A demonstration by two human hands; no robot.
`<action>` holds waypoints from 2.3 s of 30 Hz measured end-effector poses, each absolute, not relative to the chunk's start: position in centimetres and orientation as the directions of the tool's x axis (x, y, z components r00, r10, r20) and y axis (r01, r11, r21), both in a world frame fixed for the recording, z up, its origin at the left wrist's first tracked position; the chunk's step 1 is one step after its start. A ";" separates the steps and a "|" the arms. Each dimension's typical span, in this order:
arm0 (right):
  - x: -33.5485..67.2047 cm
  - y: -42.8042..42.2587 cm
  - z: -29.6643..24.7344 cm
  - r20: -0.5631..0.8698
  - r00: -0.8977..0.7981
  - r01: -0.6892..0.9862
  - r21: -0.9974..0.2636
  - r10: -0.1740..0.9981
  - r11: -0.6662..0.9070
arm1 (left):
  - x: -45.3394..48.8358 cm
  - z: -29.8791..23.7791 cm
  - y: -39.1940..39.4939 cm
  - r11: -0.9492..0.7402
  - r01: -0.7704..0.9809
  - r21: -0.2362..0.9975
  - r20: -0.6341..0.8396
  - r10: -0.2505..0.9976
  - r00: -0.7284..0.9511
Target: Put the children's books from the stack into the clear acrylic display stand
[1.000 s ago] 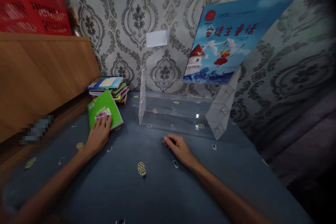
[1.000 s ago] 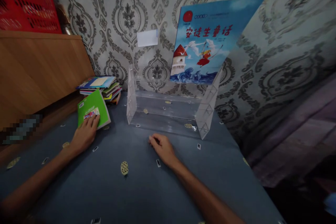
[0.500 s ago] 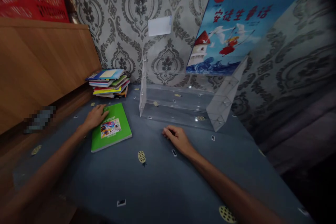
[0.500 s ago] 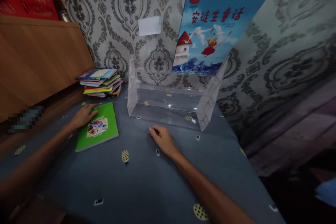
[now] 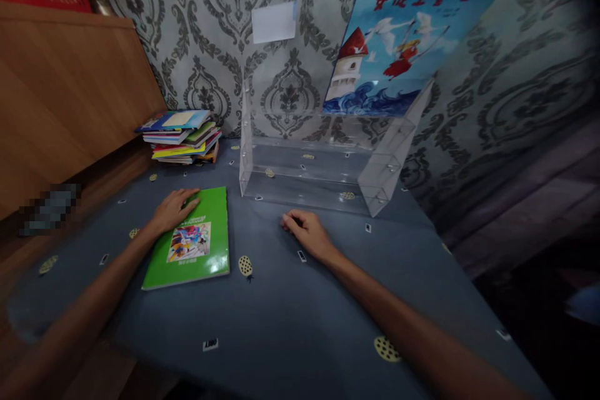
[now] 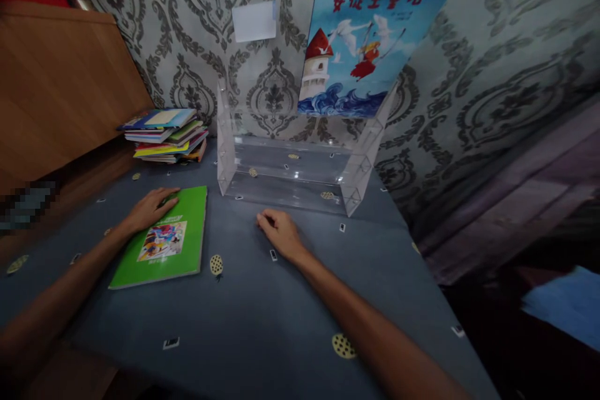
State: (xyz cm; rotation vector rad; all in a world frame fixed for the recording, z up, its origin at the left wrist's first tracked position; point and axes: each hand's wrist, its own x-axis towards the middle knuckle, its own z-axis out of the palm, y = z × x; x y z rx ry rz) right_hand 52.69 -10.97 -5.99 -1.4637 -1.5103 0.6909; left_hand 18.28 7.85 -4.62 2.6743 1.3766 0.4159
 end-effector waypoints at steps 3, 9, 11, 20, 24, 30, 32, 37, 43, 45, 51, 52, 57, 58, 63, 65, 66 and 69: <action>52.6 -11.0 -6.1 0.227 0.100 0.480 -0.864 0.969 0.153 | 19.4 -4.5 6.3 -0.629 0.731 0.262 0.194 0.777 0.599; 52.6 -11.0 -6.1 0.236 0.096 0.501 -0.851 0.967 0.158 | 21.7 -4.2 3.6 -0.693 0.649 0.313 0.200 0.716 0.668; 52.6 -11.0 -6.1 0.240 0.095 0.509 -0.846 0.966 0.160 | 22.9 -4.1 2.6 -0.716 0.617 0.327 0.201 0.691 0.695; 52.0 -11.5 -5.6 0.388 0.155 0.645 -0.736 0.908 0.205 | 28.8 -3.8 -0.9 -0.776 0.516 0.363 0.193 0.605 0.773; 52.3 -11.5 -5.7 0.408 0.237 0.639 -0.749 0.882 0.175 | 30.3 -4.1 -1.0 -0.778 0.512 0.364 0.195 0.601 0.775; 52.5 -11.3 -6.0 0.405 0.215 0.682 -0.714 0.889 0.161 | 30.9 -4.2 -0.5 -0.781 0.456 0.427 0.218 0.578 0.786; 52.5 -11.3 -6.1 0.399 0.204 0.692 -0.705 0.894 0.157 | 30.7 -4.3 -0.2 -0.754 0.436 0.492 0.234 0.596 0.768; 52.3 -11.5 -6.1 0.388 0.175 0.744 -0.655 0.905 0.137 | 29.3 -4.8 1.0 -0.672 0.450 0.588 0.288 0.694 0.660; 51.2 -12.8 -4.7 0.533 -0.010 0.810 -0.491 0.846 0.319 | 28.1 -4.8 1.5 -0.693 0.483 0.535 0.374 0.707 0.601; 50.3 -12.8 -4.0 0.540 -0.153 0.786 -0.441 0.828 0.433 | 28.1 -4.8 1.5 -0.684 0.487 0.544 0.375 0.717 0.588; 46.1 -9.6 -2.8 0.349 -0.503 0.711 -0.354 0.791 0.608 | 28.2 -5.0 1.5 -0.650 0.477 0.591 0.352 0.740 0.573; 45.5 -8.9 -2.8 0.332 -0.520 0.710 -0.345 0.787 0.614 | 28.1 -5.0 1.5 -0.639 0.478 0.602 0.339 0.747 0.572; 44.2 -7.1 -3.2 0.310 -0.546 0.696 -0.349 0.778 0.627 | 27.9 -5.1 1.8 -0.598 0.473 0.647 0.295 0.769 0.568; 44.2 -7.0 -3.3 0.307 -0.545 0.695 -0.355 0.780 0.625 | 27.9 -5.1 1.9 -0.599 0.468 0.650 0.294 0.766 0.572; 44.6 -7.4 -3.3 0.254 -0.543 0.725 -0.340 0.800 0.599 | 27.9 -5.5 2.0 -0.627 0.453 0.633 0.326 0.747 0.579; 44.9 -7.7 -3.3 0.243 -0.524 0.741 -0.344 0.816 0.578 | 27.9 -5.6 2.0 -0.635 0.455 0.624 0.336 0.744 0.578; 45.1 -7.9 -3.4 0.242 -0.511 0.748 -0.348 0.825 0.565 | 27.9 -5.7 2.0 -0.638 0.458 0.618 0.337 0.743 0.579; 46.3 -8.7 -3.6 0.237 -0.465 0.774 -0.358 0.853 0.522 | 28.0 -5.7 2.0 -0.658 0.470 0.589 0.341 0.729 0.593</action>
